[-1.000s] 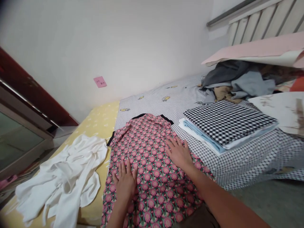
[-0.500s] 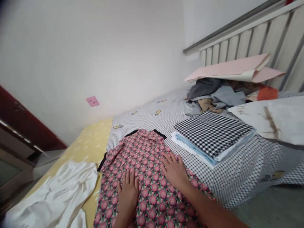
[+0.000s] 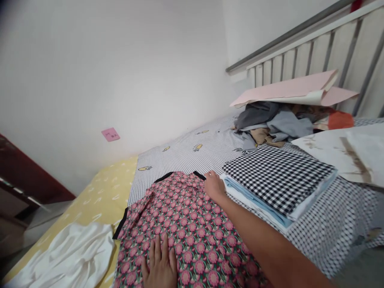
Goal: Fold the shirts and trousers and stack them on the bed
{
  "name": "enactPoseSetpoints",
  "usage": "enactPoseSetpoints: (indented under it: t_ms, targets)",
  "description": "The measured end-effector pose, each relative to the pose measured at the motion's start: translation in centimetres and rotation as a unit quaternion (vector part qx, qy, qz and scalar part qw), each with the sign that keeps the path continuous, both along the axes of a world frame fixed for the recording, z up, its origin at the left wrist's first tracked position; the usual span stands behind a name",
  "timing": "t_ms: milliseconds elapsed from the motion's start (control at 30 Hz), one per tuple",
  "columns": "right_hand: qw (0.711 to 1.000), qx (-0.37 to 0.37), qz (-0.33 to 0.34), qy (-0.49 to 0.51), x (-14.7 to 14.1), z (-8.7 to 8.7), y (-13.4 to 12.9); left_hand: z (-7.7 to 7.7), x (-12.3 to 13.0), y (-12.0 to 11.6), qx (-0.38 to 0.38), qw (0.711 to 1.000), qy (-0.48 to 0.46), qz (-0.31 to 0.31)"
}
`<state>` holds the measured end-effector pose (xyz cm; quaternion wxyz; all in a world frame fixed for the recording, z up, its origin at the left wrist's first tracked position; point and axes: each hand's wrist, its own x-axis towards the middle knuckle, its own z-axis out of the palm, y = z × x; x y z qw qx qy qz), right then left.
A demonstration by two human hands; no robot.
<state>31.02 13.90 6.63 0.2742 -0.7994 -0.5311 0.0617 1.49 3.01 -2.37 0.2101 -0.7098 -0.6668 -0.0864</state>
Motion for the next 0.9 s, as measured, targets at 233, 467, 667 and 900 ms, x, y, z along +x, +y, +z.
enactPoseSetpoints:
  t_ms: [233, 467, 667, 900]
  targets:
    - [0.99, -0.084, -0.092, 0.072, 1.3, -1.9, 6.0, -0.4, 0.3, -0.1, 0.008, 1.0, -0.019, 0.014]
    - [0.964, -0.02, -0.19, 0.185, 3.2, -3.8, 6.4, -0.6, 0.1, 0.0, -0.002, 0.999, -0.034, 0.012]
    - [0.937, 0.06, -0.242, 0.242, 3.8, -4.7, 6.2, -0.1, 0.3, -0.1, -0.011, 0.999, -0.038, 0.009]
    - [0.903, 0.135, -0.305, 0.271, 3.3, -4.0, 5.4, 0.3, 0.7, -0.3, -0.008, 0.999, -0.034, 0.015]
